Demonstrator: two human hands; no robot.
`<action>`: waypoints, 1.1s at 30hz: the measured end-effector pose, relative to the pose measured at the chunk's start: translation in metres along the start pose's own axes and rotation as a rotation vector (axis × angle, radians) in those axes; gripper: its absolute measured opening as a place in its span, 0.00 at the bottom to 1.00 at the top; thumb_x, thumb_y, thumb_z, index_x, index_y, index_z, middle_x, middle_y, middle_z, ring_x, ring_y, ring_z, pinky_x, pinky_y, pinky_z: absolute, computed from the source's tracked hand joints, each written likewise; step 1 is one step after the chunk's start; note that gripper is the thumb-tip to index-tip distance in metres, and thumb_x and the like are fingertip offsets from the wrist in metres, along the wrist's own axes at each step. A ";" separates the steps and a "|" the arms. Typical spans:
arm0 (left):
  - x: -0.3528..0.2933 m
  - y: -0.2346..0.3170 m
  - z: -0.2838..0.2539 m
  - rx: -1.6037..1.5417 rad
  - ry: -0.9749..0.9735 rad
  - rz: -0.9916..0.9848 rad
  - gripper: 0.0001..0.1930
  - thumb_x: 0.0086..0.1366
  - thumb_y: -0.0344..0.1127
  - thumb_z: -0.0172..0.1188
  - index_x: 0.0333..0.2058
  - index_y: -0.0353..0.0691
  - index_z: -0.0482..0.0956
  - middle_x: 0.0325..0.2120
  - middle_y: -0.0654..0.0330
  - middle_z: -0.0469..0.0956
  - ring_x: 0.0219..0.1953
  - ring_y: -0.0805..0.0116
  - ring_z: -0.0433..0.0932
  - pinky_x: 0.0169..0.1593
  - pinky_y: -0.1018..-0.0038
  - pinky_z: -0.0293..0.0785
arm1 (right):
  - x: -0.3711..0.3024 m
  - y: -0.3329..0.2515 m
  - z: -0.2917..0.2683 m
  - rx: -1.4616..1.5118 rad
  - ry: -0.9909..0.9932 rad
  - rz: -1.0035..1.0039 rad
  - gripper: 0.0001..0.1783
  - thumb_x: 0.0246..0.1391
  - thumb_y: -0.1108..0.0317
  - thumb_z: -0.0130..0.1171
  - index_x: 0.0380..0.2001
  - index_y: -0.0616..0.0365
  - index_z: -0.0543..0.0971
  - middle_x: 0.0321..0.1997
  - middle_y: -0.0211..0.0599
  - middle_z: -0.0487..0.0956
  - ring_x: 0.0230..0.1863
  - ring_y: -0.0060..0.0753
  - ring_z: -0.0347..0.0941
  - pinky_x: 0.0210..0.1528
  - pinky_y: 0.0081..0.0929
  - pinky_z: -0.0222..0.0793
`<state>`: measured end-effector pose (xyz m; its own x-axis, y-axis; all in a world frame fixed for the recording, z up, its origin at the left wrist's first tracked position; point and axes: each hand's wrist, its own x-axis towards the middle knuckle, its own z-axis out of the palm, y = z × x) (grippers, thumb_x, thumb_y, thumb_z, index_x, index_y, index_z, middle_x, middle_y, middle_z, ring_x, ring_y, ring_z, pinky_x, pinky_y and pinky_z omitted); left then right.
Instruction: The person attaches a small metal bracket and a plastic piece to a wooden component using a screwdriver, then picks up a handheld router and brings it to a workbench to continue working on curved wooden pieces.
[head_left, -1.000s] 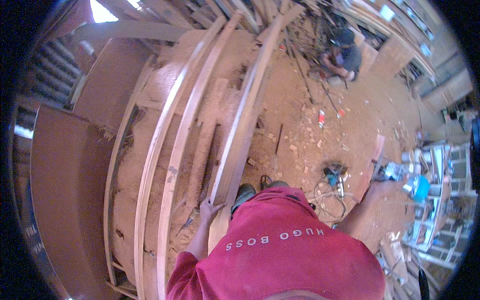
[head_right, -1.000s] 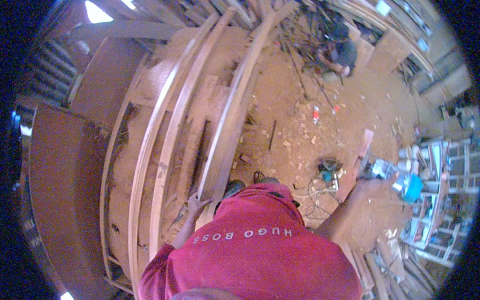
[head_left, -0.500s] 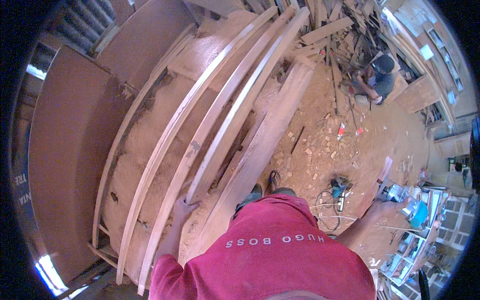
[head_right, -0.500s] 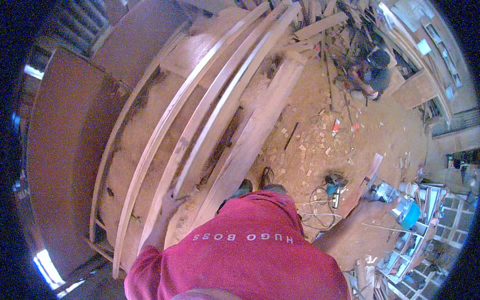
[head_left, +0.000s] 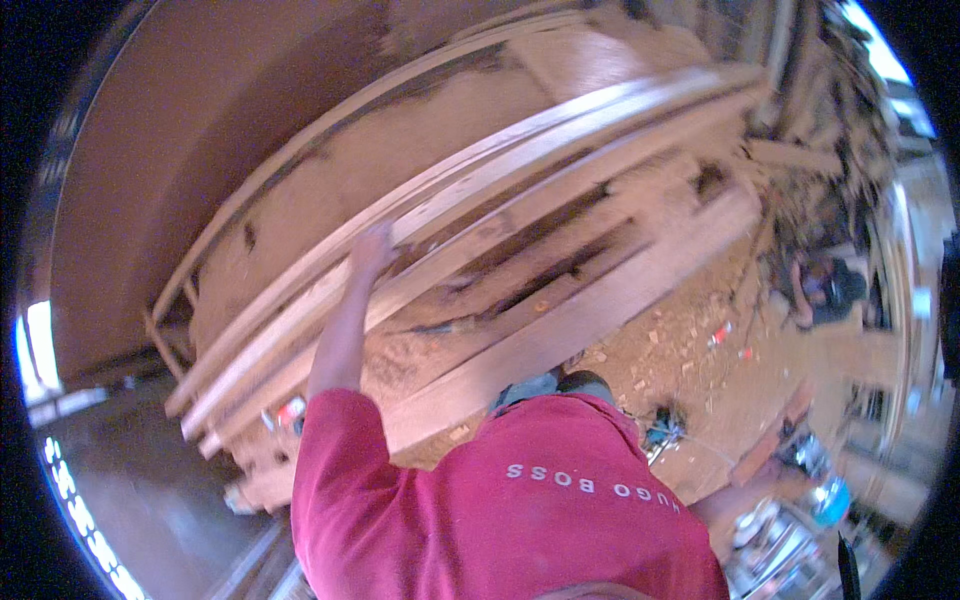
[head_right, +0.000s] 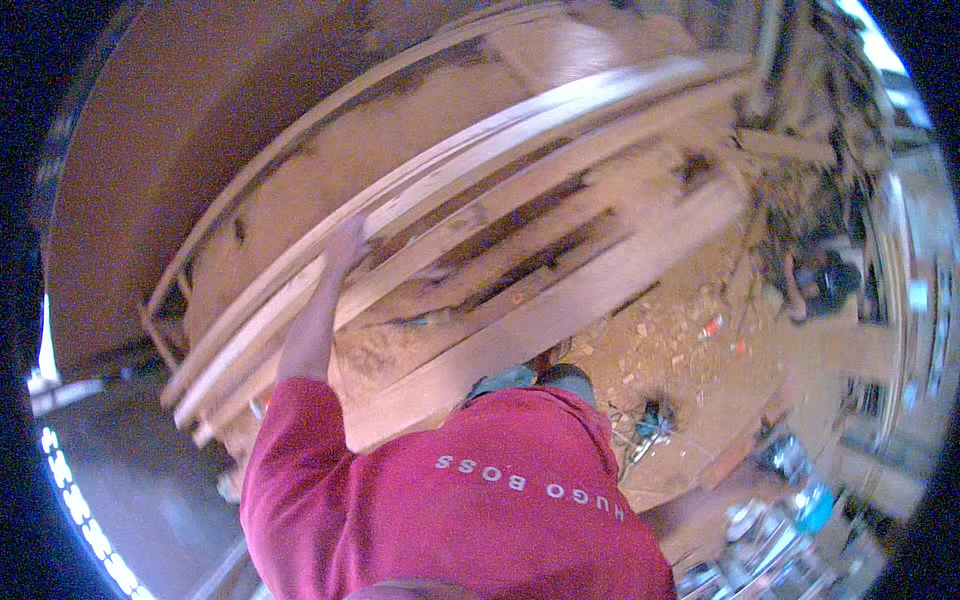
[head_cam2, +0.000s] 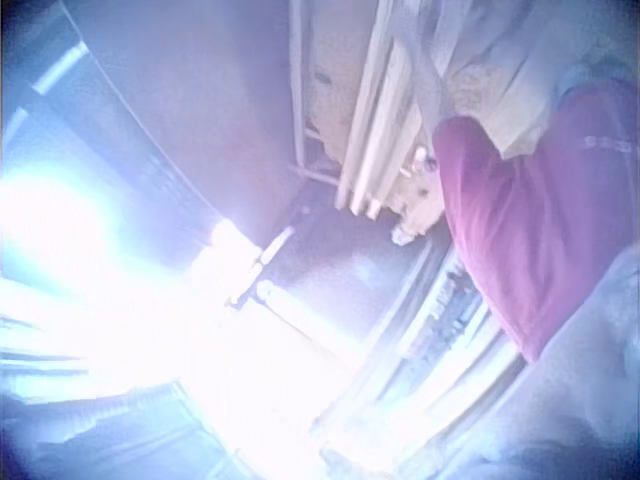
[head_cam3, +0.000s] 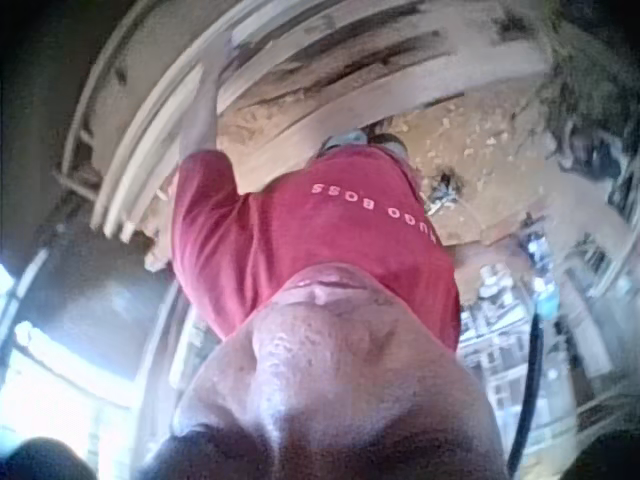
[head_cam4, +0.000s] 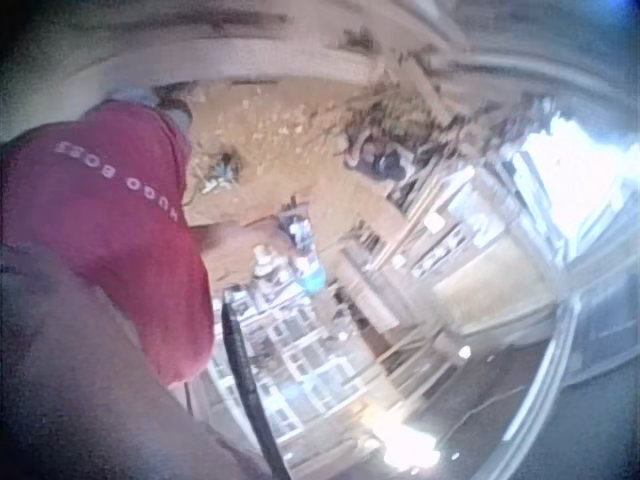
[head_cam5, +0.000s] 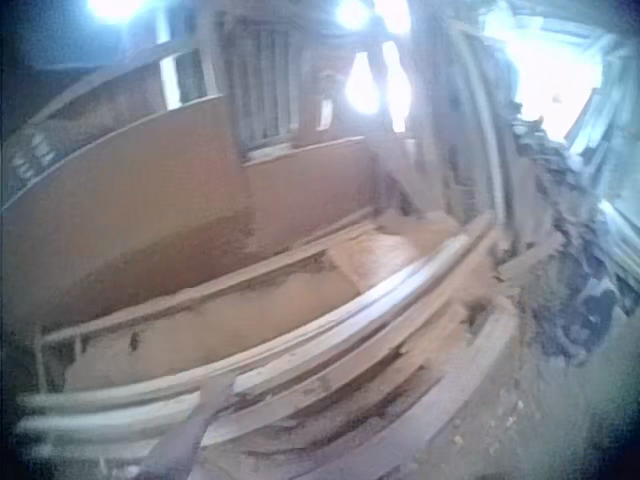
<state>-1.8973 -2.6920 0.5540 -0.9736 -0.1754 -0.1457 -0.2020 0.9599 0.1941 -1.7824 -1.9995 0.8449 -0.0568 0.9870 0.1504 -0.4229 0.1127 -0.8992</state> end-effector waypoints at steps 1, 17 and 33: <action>0.003 -0.018 0.013 -0.001 0.031 0.017 0.36 0.47 0.49 0.70 0.56 0.47 0.69 0.50 0.56 0.75 0.52 0.55 0.73 0.53 0.61 0.71 | -0.010 0.005 0.005 -0.004 -0.039 0.014 0.34 0.48 0.47 0.61 0.51 0.61 0.70 0.48 0.42 0.74 0.46 0.41 0.72 0.48 0.37 0.70; -0.007 -0.051 0.060 -0.188 0.132 0.015 0.24 0.55 0.47 0.63 0.49 0.46 0.74 0.44 0.60 0.76 0.53 0.60 0.70 0.54 0.59 0.67 | -0.098 0.035 0.073 -0.076 -0.317 0.066 0.34 0.47 0.46 0.61 0.50 0.60 0.70 0.48 0.42 0.75 0.46 0.42 0.73 0.49 0.37 0.70; 0.094 -0.152 0.023 -0.206 -0.390 -0.191 0.48 0.36 0.73 0.66 0.51 0.43 0.74 0.49 0.50 0.75 0.54 0.51 0.72 0.56 0.56 0.67 | -0.125 0.033 0.133 -0.214 -0.338 0.183 0.32 0.49 0.44 0.55 0.50 0.56 0.70 0.49 0.45 0.75 0.46 0.45 0.75 0.48 0.41 0.72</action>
<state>-1.9554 -2.8491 0.4890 -0.8127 -0.2116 -0.5429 -0.4284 0.8485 0.3107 -1.9097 -2.1346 0.8511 -0.4213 0.9039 0.0743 -0.1833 -0.0046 -0.9830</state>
